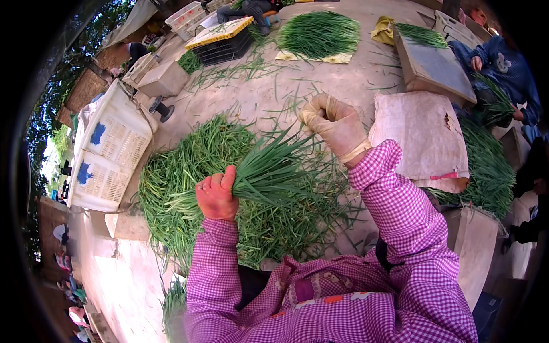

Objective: The person sorts leeks by hand, removing loose or damaged leaves and piling them into a bundle on the ground.

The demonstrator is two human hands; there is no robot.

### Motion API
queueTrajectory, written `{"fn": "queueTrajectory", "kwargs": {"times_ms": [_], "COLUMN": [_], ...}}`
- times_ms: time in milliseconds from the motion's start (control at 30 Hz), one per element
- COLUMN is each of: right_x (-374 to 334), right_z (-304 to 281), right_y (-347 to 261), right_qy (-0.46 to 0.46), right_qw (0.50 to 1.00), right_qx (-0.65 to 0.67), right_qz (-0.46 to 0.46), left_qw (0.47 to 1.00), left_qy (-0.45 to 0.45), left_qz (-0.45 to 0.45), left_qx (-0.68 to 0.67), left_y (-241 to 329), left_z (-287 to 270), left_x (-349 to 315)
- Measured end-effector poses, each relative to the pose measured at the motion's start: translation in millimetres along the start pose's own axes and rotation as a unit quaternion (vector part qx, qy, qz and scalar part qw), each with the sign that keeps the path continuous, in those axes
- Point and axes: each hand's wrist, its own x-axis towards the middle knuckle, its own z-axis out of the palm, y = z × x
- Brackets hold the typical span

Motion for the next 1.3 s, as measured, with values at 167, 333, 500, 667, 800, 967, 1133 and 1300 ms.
{"fn": "queueTrajectory", "kwargs": {"times_ms": [167, 333, 500, 667, 800, 967, 1133, 1300], "right_x": [-3, -28, -33, -23, -7, -16, -27, -21], "right_z": [-23, 4, 18, 5, -10, 4, 26, 24], "right_y": [-11, -3, -3, -4, -7, 6, 41, 44], "right_qy": [-0.14, -0.237, -0.231, -0.116, -0.064, -0.116, -0.055, -0.078], "right_qw": [0.981, 0.92, 0.951, 0.989, 0.998, 0.933, 0.914, 0.974], "right_qx": [-0.127, -0.311, -0.188, 0.062, -0.009, -0.338, -0.402, -0.151], "right_qz": [0.04, -0.012, 0.082, 0.072, -0.007, 0.048, 0.002, 0.149], "left_qw": [0.999, 0.996, 0.997, 0.995, 0.994, 0.996, 0.998, 0.995], "left_qy": [-0.004, -0.02, -0.02, -0.052, -0.063, -0.052, -0.044, -0.08], "left_qz": [-0.047, -0.069, -0.064, -0.08, -0.088, -0.07, -0.038, -0.053], "left_qx": [0.021, 0.045, 0.041, 0.035, 0.017, 0.019, 0.003, -0.017], "left_y": [-19, -23, -23, -17, -15, -12, -5, 2], "left_z": [-2, -7, -6, -6, -5, -4, 2, -3], "left_x": [-3, 0, -1, -1, -1, 3, 3, 2]}}
